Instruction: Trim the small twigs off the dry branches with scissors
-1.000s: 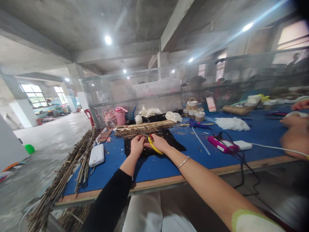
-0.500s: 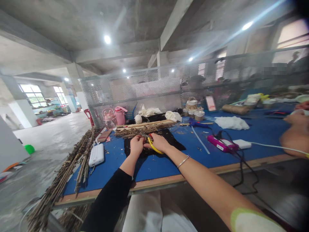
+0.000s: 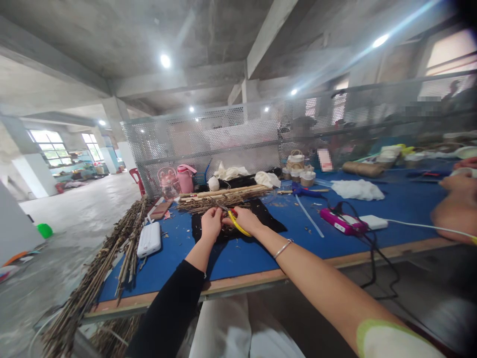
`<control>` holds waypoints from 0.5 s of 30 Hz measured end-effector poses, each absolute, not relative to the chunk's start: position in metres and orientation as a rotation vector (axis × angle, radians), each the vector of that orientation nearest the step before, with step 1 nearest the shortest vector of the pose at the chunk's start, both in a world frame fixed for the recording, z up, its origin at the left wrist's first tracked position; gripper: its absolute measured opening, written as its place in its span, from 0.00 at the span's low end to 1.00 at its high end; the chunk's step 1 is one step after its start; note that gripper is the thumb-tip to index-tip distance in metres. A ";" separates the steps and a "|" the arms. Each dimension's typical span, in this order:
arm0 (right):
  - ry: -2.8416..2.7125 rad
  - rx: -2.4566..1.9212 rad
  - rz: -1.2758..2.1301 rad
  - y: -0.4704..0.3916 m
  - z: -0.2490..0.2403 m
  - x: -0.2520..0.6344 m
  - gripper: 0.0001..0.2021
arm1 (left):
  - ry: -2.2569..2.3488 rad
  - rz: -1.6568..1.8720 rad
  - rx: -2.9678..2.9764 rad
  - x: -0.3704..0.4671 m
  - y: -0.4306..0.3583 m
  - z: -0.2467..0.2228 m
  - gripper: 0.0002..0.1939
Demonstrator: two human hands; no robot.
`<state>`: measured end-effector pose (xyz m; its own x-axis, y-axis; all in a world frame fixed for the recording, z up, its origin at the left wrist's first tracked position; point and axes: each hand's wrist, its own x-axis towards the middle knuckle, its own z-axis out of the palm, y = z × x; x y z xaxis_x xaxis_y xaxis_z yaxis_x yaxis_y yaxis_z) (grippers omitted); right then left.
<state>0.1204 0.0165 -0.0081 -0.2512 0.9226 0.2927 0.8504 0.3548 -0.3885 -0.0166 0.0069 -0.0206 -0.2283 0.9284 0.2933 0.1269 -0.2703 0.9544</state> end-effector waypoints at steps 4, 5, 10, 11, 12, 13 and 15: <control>-2.187 -1.531 0.246 0.015 -0.006 0.120 0.27 | 1.316 1.575 1.366 -0.016 0.005 -0.018 0.12; -2.194 -1.532 0.237 0.016 -0.006 0.120 0.27 | 1.325 1.572 1.368 -0.016 0.005 -0.018 0.12; -2.200 -1.533 0.211 0.018 -0.010 0.119 0.30 | 1.394 1.567 1.441 -0.018 0.005 -0.016 0.10; -2.209 -1.517 0.230 0.018 -0.011 0.119 0.30 | 1.409 1.564 1.465 -0.018 0.005 -0.016 0.10; -2.217 -1.502 0.249 0.018 -0.011 0.119 0.30 | 1.425 1.558 1.488 -0.019 0.005 -0.015 0.10; -2.224 -1.486 0.260 0.018 -0.012 0.119 0.30 | 1.441 1.552 1.509 -0.019 0.004 -0.015 0.10; -2.229 -1.469 0.260 0.018 -0.012 0.119 0.29 | 1.468 1.540 1.540 -0.019 0.003 -0.013 0.10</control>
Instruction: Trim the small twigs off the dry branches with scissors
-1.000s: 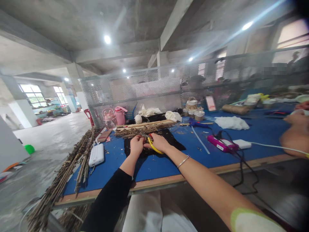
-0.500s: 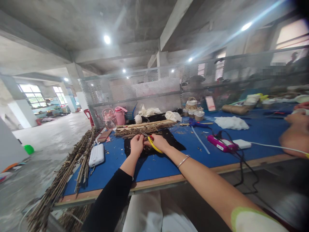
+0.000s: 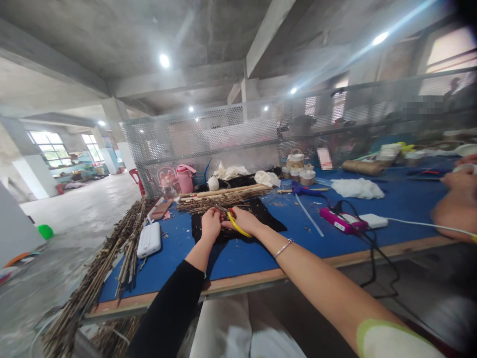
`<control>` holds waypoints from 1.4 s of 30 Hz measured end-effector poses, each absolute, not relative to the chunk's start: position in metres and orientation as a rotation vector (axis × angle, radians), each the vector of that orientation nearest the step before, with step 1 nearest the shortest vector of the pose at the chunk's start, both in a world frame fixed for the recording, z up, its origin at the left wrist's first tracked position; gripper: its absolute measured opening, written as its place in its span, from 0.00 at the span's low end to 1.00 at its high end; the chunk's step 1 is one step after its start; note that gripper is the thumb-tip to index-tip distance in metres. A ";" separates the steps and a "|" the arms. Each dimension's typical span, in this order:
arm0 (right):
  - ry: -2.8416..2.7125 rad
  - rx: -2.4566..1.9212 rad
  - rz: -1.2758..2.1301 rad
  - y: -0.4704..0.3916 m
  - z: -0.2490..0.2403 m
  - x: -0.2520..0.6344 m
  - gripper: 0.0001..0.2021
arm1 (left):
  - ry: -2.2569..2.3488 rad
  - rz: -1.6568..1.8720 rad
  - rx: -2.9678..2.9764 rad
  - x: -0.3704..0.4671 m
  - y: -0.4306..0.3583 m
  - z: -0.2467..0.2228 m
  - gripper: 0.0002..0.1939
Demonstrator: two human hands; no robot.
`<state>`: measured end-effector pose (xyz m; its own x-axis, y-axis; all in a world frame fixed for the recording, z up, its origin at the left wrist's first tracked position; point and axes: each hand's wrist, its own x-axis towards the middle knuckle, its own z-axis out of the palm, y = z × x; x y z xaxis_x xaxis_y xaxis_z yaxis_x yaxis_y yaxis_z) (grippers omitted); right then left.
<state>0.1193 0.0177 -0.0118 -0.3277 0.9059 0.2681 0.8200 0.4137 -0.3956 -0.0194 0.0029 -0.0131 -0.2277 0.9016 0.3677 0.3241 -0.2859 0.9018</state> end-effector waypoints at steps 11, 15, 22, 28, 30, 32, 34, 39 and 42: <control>-2.193 -1.506 0.206 0.016 -0.008 0.120 0.26 | 1.449 1.574 1.492 -0.019 0.003 -0.015 0.09; -2.189 -1.502 0.194 0.017 -0.009 0.120 0.27 | 1.394 1.611 1.519 -0.019 0.007 -0.019 0.09; -2.189 -1.513 0.238 0.022 -0.011 0.120 0.26 | 1.418 1.604 1.475 -0.021 0.012 -0.023 0.11; -2.191 -1.553 0.218 0.025 -0.014 0.119 0.28 | 1.554 1.645 1.540 -0.028 0.014 -0.024 0.13; -2.204 -1.548 0.205 0.023 -0.013 0.120 0.30 | 1.598 1.642 1.540 -0.029 0.013 -0.023 0.12; -2.228 -1.537 0.196 0.021 -0.012 0.120 0.30 | 1.645 1.626 1.528 -0.030 0.010 -0.020 0.10; -2.235 -1.543 0.185 0.019 -0.011 0.120 0.30 | 1.693 1.613 1.542 -0.030 0.007 -0.016 0.09; -2.226 -1.544 0.202 0.018 -0.008 0.120 0.28 | 1.674 1.597 1.675 -0.028 0.001 -0.011 0.10; -2.202 -1.525 0.227 0.019 -0.008 0.121 0.27 | 1.606 1.625 1.680 -0.027 0.004 -0.014 0.11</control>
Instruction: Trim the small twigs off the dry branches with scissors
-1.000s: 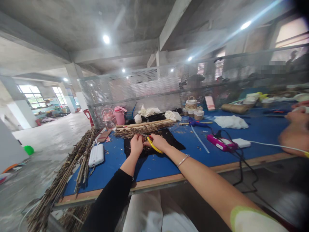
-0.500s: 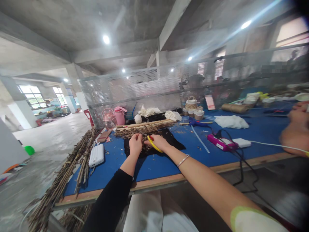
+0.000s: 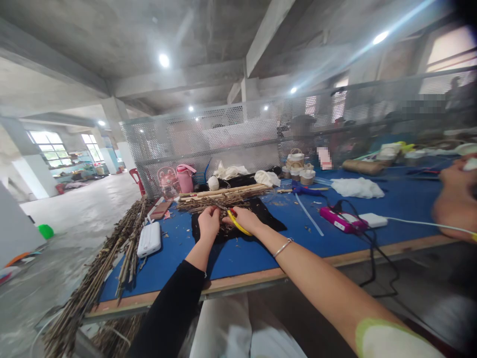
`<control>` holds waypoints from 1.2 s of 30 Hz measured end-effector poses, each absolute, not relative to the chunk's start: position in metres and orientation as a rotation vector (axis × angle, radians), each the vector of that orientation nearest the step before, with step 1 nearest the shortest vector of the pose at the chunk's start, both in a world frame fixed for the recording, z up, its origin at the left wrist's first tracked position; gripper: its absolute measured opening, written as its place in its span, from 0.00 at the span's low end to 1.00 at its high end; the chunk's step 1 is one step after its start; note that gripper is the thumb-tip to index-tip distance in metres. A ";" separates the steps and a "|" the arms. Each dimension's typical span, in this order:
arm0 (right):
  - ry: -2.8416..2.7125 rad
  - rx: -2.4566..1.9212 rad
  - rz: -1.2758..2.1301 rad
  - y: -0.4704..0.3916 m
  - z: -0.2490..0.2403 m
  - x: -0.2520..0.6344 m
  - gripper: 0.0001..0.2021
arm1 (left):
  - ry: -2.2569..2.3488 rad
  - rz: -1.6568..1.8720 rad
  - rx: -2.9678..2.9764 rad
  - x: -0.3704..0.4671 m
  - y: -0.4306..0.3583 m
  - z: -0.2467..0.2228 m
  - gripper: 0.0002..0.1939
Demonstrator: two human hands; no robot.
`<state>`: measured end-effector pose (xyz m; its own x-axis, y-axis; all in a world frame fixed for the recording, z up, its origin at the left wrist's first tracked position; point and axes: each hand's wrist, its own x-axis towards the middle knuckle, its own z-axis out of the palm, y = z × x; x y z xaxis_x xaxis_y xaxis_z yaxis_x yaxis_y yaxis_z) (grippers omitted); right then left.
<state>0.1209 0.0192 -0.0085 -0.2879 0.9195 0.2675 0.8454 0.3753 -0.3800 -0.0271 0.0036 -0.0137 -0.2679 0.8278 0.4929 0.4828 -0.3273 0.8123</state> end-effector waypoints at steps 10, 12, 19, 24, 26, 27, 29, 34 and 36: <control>-2.212 -1.490 0.251 0.022 -0.014 0.120 0.29 | 1.484 1.632 1.521 -0.024 0.004 -0.013 0.11; -2.214 -1.472 0.267 0.022 -0.015 0.120 0.29 | 1.456 1.636 1.483 -0.022 0.002 -0.011 0.10; -2.209 -1.440 0.321 0.020 -0.013 0.120 0.26 | 1.357 1.614 1.426 -0.020 0.002 -0.011 0.12; -2.233 -1.481 0.280 0.019 -0.011 0.121 0.27 | 1.436 1.566 1.510 -0.022 0.004 -0.015 0.15; -2.245 -1.505 0.265 0.018 -0.010 0.121 0.28 | 1.535 1.518 1.608 -0.024 0.004 -0.015 0.15; -2.252 -1.519 0.256 0.018 -0.009 0.121 0.28 | 1.605 1.486 1.673 -0.025 0.003 -0.014 0.14; -2.257 -1.550 0.229 0.017 -0.005 0.122 0.30 | 1.764 1.372 1.794 -0.029 0.002 -0.012 0.13; -2.345 -1.539 0.366 0.017 0.019 0.127 0.34 | 1.946 0.896 1.960 -0.051 0.001 -0.003 0.19; -2.386 -1.539 0.706 0.020 0.033 0.132 0.36 | 1.905 0.764 2.034 -0.061 0.001 0.001 0.19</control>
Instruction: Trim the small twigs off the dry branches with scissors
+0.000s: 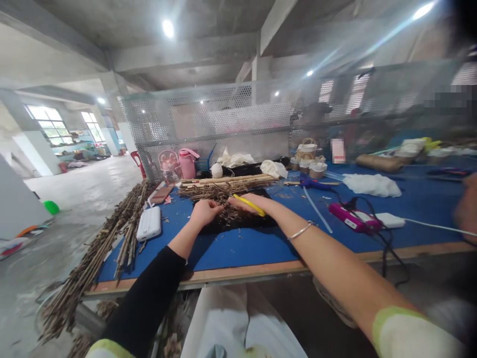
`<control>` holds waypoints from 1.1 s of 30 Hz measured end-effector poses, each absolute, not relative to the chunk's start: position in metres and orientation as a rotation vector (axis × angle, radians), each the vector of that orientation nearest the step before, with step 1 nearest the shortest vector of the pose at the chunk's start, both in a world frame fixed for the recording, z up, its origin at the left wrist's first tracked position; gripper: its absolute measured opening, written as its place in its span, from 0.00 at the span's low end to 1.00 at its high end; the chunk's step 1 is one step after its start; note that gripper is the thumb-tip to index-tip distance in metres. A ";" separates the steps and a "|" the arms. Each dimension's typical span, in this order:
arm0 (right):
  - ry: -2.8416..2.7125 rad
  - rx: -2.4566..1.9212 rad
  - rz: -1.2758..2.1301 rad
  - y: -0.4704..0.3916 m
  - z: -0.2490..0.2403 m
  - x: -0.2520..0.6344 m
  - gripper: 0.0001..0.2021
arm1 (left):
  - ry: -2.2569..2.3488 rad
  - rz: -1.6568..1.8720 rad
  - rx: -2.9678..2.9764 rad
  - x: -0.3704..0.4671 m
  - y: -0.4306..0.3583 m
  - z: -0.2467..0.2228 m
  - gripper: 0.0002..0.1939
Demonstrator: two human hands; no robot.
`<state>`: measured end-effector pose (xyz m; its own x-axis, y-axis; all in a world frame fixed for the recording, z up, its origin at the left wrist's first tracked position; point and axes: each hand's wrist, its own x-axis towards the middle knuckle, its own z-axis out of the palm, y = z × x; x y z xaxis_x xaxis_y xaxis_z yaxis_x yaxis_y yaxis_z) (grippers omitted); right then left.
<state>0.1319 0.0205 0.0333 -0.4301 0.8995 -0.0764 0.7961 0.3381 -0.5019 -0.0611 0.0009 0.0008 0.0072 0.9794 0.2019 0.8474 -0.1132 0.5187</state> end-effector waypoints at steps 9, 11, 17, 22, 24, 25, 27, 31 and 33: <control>-1.981 -1.232 1.550 0.034 0.033 0.164 0.31 | 1.465 -0.045 2.169 -0.035 -0.027 0.027 0.20; -1.782 -1.123 1.533 0.032 0.019 0.171 0.30 | 1.267 -0.242 2.098 -0.019 -0.030 0.028 0.22; -1.440 -0.989 1.616 0.033 -0.013 0.188 0.29 | 1.213 -0.090 2.467 0.001 0.014 0.043 0.16; -1.465 -1.027 1.488 0.034 -0.020 0.193 0.28 | 1.489 -0.055 2.612 -0.021 0.086 0.058 0.10; -1.560 -1.055 1.399 0.032 -0.018 0.195 0.27 | 1.695 -0.133 2.629 -0.031 0.107 0.054 0.08; -1.617 -1.072 1.338 0.031 -0.017 0.196 0.27 | 1.762 -0.177 2.615 -0.035 0.115 0.051 0.09; -1.705 -1.090 1.237 0.030 -0.014 0.198 0.26 | 1.809 -0.187 2.595 -0.039 0.127 0.044 0.09; -1.825 -1.094 1.187 0.034 -0.008 0.199 0.29 | 1.757 -0.144 2.610 -0.033 0.141 0.039 0.09; -1.867 -1.108 1.114 0.039 -0.007 0.200 0.30 | 1.720 -0.181 2.610 -0.027 0.145 0.043 0.08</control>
<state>0.1996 0.0390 -0.0067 -0.4005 0.9074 0.1278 0.3186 0.2686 -0.9090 -0.0273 0.1455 0.0432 0.3899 0.9152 -0.1020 0.9164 -0.3965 -0.0547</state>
